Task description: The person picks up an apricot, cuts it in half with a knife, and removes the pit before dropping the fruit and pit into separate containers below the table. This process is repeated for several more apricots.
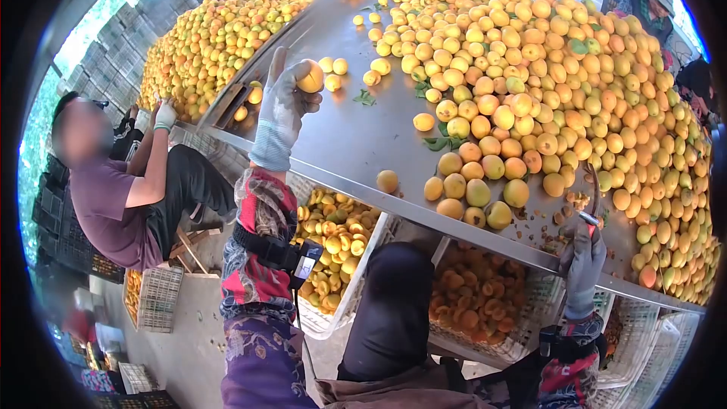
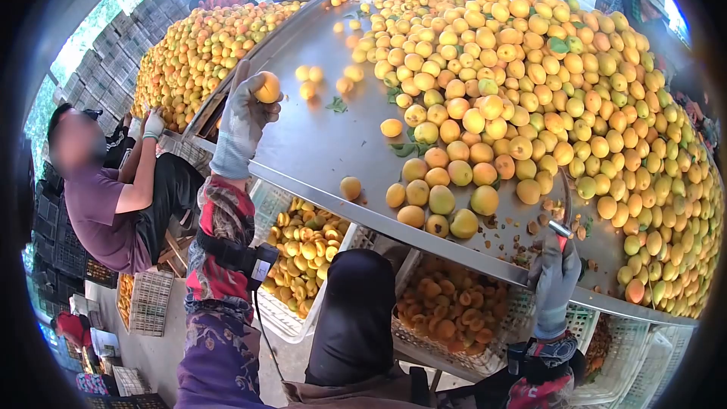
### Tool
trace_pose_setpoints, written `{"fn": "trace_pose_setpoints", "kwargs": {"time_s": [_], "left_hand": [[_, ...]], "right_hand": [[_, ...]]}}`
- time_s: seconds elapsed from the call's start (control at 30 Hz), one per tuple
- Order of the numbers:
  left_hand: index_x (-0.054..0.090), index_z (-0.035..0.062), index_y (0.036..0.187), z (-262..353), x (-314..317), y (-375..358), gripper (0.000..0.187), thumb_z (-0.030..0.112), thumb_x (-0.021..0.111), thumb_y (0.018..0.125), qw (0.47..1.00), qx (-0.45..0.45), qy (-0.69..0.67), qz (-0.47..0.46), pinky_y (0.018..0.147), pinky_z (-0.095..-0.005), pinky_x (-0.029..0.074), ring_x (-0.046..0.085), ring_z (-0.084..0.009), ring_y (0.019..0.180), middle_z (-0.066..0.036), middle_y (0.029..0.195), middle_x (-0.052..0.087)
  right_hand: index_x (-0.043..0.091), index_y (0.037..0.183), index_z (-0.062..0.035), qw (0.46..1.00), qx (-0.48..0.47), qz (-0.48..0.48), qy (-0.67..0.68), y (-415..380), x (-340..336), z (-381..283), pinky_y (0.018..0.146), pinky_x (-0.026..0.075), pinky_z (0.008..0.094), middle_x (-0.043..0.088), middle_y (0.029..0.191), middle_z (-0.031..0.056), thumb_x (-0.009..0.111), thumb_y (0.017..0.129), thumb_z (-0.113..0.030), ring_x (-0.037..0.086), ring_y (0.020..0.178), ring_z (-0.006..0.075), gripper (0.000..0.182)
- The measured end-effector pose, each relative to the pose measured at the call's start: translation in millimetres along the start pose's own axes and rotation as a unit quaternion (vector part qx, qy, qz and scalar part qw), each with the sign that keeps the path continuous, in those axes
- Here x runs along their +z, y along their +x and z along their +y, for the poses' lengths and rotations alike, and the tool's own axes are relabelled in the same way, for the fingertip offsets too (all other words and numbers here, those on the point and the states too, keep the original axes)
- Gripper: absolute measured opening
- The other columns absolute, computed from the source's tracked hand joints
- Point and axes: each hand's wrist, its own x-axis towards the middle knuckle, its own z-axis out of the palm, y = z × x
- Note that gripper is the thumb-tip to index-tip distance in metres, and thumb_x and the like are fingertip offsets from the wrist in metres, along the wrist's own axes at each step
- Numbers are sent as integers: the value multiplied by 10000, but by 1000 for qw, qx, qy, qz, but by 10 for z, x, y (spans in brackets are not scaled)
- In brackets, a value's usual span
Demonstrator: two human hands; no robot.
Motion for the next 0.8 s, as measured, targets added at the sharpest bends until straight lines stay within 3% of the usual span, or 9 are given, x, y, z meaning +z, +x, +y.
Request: {"fn": "trace_pose_setpoints", "kwargs": {"time_s": [0.23,0.33,0.4,0.63,0.73,0.8], "left_hand": [[79,56,1456,-49,-116,45,828,256,591,838,999,-16,10,36,520,-252,455,555,-149,562,-102,798,591],[66,48,1454,-26,-104,78,843,260,597,835,1000,0,14,4,522,-254,457,558,-149,564,-102,809,591],[65,43,1453,14,-70,99,846,261,599,834,1000,7,16,5,522,-255,458,560,-148,567,-100,812,590],[100,45,1448,6,-96,131,831,252,610,826,1000,-6,26,-4,506,-253,453,560,-149,567,-96,818,586],[124,57,1447,-8,-47,106,814,246,616,827,1000,-5,2,-6,489,-253,443,552,-154,561,-94,820,579],[143,62,1445,-35,27,115,801,243,621,829,1000,-10,-4,-7,489,-250,436,546,-157,565,-88,818,571]], "right_hand": [[573,858,-35,1000,-8,-1,26,6,-14,57,336,240,215,388,430,-29,479,960,-275,319,318,53,277],[572,856,-36,1000,-10,-4,20,-6,-8,13,335,239,214,385,429,-31,477,960,-272,317,317,52,275],[559,919,-42,999,10,-40,21,-15,-32,-59,348,309,206,470,543,-17,509,951,-246,399,380,50,212],[563,922,-37,998,15,-45,28,-9,-55,9,351,307,205,455,521,-18,507,951,-236,398,380,48,209],[569,950,-27,999,14,-2,45,15,-73,89,363,318,203,483,552,-10,515,945,-217,415,396,45,198],[569,992,-14,999,-3,-26,20,-1,-51,46,375,334,200,507,599,-6,523,940,-197,436,416,44,196]]}}
